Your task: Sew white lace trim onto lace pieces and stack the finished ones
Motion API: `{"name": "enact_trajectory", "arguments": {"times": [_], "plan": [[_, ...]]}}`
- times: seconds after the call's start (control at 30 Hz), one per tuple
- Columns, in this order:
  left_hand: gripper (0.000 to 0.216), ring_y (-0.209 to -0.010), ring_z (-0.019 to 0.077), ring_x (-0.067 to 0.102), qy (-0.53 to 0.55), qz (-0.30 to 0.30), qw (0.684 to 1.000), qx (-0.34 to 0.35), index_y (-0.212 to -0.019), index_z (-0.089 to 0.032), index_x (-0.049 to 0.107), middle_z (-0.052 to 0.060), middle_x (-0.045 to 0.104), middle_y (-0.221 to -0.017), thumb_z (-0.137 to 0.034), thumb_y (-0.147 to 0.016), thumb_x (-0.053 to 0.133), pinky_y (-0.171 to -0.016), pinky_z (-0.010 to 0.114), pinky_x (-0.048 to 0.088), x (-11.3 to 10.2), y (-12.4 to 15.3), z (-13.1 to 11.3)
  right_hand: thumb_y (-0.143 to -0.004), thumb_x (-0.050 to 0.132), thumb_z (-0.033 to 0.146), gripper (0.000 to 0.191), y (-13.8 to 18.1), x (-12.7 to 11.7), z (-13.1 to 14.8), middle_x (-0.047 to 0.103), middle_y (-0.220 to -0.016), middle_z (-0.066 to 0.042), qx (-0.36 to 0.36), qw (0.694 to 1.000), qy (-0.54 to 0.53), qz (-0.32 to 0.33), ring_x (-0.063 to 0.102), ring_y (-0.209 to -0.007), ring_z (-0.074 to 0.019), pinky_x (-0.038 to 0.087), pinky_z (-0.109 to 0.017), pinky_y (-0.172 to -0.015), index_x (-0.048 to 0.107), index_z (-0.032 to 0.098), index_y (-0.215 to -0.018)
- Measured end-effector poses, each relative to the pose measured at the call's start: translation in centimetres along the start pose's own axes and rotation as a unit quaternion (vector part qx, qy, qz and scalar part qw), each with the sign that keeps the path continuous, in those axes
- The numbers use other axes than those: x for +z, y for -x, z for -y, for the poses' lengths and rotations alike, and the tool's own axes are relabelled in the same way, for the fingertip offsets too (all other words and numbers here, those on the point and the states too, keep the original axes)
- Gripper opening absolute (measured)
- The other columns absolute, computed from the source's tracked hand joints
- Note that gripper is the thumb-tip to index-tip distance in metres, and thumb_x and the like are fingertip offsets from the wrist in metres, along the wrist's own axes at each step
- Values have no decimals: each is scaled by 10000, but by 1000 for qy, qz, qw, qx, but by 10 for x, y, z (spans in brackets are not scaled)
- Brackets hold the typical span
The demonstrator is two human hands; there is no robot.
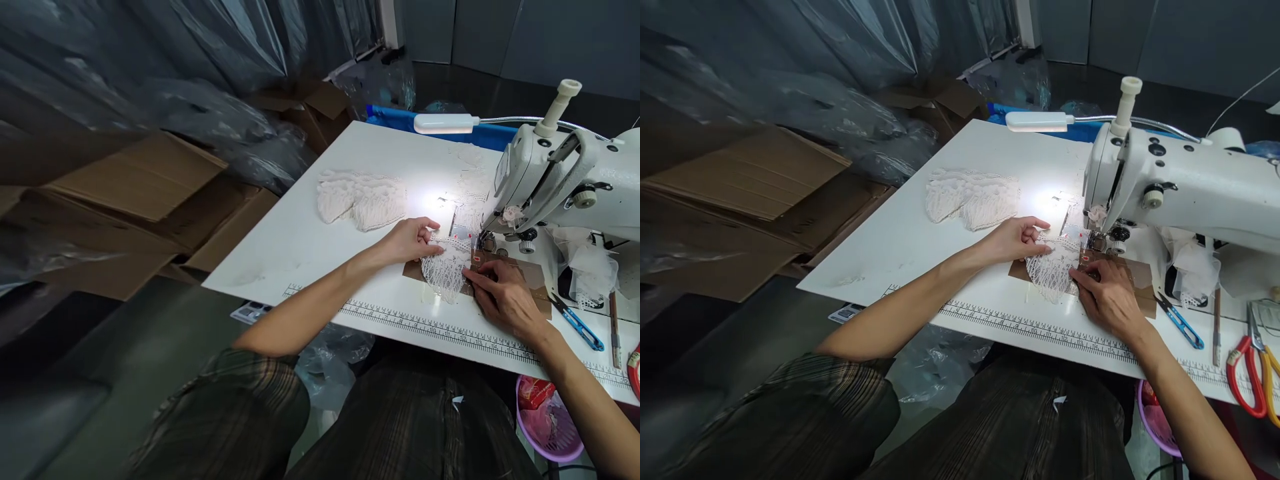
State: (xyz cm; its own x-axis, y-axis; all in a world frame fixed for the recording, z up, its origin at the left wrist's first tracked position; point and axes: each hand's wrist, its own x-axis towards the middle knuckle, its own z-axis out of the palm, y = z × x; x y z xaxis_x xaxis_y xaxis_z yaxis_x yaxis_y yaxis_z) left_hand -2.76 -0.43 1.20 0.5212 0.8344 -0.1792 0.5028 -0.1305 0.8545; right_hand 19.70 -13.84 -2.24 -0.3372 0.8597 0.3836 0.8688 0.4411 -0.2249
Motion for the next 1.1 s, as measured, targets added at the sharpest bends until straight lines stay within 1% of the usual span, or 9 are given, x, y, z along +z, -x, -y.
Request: {"name": "enact_trajectory", "arguments": {"times": [0.17,0.3,0.4,0.5,0.67,0.83,0.93,1.1], "plan": [[489,-586,85,504,7,0,1000,-9,-1166,-120,628,-49,547,-709,-244,-729,807,-575,241,385,1,0,1,-949,472,242,367,0,2,0,627,-1017,-102,-5,1000,22,6,592,-935,-236,503,-403,-801,690,270,-1243],[501,-595,94,511,2,0,1000,1,-1161,-125,631,-46,558,-709,-270,-717,812,-581,245,379,0,0,2,-954,465,235,372,-1,-1,2,626,-1012,-107,-8,1000,23,14,599,-936,-242,502,-404,-781,678,256,-1258],[538,-618,110,531,-8,6,1000,16,-1167,-133,632,-33,574,-727,-343,-709,821,-582,249,386,-1,1,2,-966,455,250,364,-1,-2,4,627,-1016,-108,-2,999,29,15,606,-936,-242,500,-406,-781,680,252,-1253],[546,-635,120,541,-21,6,999,30,-1187,-135,631,-14,590,-759,-409,-742,790,-583,254,398,-2,2,1,-978,435,266,367,-1,-2,5,625,-1015,-109,7,999,32,16,608,-945,-242,499,-408,-787,678,251,-1253],[497,-662,119,560,-47,-10,999,26,-1218,-148,627,-5,615,-809,-319,-768,750,-614,254,432,1,4,0,-979,440,272,363,-1,-1,5,623,-1014,-109,10,999,25,18,606,-949,-239,504,-406,-801,682,253,-1249],[511,-678,122,578,-67,-16,997,29,-1245,-155,614,-8,620,-821,-285,-766,734,-639,256,461,3,5,1,-972,452,254,361,-1,-1,4,625,-1018,-114,6,1000,22,11,605,-949,-240,508,-413,-810,689,248,-1244],[542,-667,114,582,-71,-18,997,32,-1264,-157,598,-6,619,-848,-270,-752,733,-642,255,464,3,5,2,-968,454,252,362,-1,0,3,626,-1016,-113,6,1000,23,10,604,-949,-240,510,-417,-808,690,248,-1243],[644,-643,96,573,-58,-20,997,46,-1317,-166,538,16,631,-956,-307,-728,758,-634,254,464,2,4,3,-971,446,251,365,-1,0,4,623,-1020,-117,5,1000,15,10,607,-957,-249,519,-428,-793,691,241,-1240]]}}
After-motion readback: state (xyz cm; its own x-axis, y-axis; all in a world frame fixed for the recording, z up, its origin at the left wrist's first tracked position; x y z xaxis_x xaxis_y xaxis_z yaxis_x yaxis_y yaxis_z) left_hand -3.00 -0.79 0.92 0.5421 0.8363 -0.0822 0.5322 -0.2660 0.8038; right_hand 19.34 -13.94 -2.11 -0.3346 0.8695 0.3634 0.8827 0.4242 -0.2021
